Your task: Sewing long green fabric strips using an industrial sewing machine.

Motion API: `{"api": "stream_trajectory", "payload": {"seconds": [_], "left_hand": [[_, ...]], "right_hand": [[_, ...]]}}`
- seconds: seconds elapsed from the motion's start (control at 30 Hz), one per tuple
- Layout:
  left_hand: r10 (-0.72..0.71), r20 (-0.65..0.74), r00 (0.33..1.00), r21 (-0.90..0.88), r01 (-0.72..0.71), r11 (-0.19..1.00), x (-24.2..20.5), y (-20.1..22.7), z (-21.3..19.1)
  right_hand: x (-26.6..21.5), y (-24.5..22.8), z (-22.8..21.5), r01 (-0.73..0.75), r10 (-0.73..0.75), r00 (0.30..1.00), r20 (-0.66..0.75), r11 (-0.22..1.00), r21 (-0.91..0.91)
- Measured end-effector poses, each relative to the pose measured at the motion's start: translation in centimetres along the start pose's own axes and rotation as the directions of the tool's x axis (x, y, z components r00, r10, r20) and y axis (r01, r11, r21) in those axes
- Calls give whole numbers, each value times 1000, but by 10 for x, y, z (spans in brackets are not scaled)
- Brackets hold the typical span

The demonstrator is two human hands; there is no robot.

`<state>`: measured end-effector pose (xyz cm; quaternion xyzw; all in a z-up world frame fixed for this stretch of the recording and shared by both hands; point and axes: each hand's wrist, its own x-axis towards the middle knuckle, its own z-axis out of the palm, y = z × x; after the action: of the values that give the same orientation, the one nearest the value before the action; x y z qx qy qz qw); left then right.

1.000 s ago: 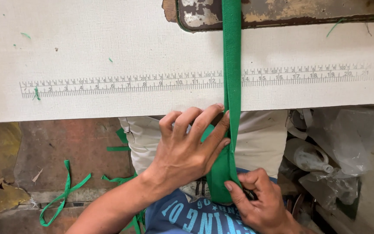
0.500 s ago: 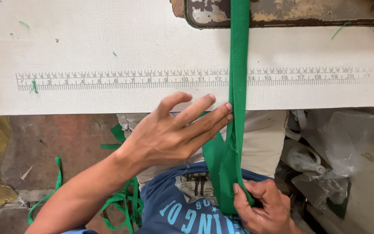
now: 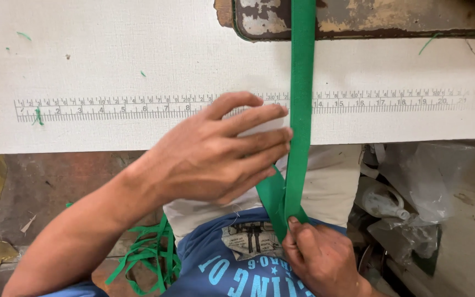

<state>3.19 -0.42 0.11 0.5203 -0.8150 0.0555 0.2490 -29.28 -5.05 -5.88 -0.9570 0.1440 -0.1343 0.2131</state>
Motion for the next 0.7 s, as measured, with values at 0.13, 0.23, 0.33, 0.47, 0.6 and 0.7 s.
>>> {"api": "stream_trajectory", "payload": {"seconds": [0.13,0.23,0.33,0.47,0.6,0.7], "left_hand": [[9,3,1000,119,-9,993,13,-27,-6],[-12,110,994,106,0,994,10,-38,4],[-13,121,993,66,5,998,7,-39,6],[-5,95,995,-8,6,1000,9,-47,1],[-24,136,990,9,23,1000,7,-49,5],[-36,120,992,21,33,999,7,-50,4]], "right_hand": [[13,-3,-2,13,-17,1000,-25,991,-131],[-11,19,13,-43,46,995,90,998,-36],[29,33,-24,-55,31,921,389,997,51],[123,52,-83,90,-92,994,-67,996,-26],[189,113,-71,359,-351,933,79,925,-126],[194,121,-68,388,-358,911,206,913,-127]]}}
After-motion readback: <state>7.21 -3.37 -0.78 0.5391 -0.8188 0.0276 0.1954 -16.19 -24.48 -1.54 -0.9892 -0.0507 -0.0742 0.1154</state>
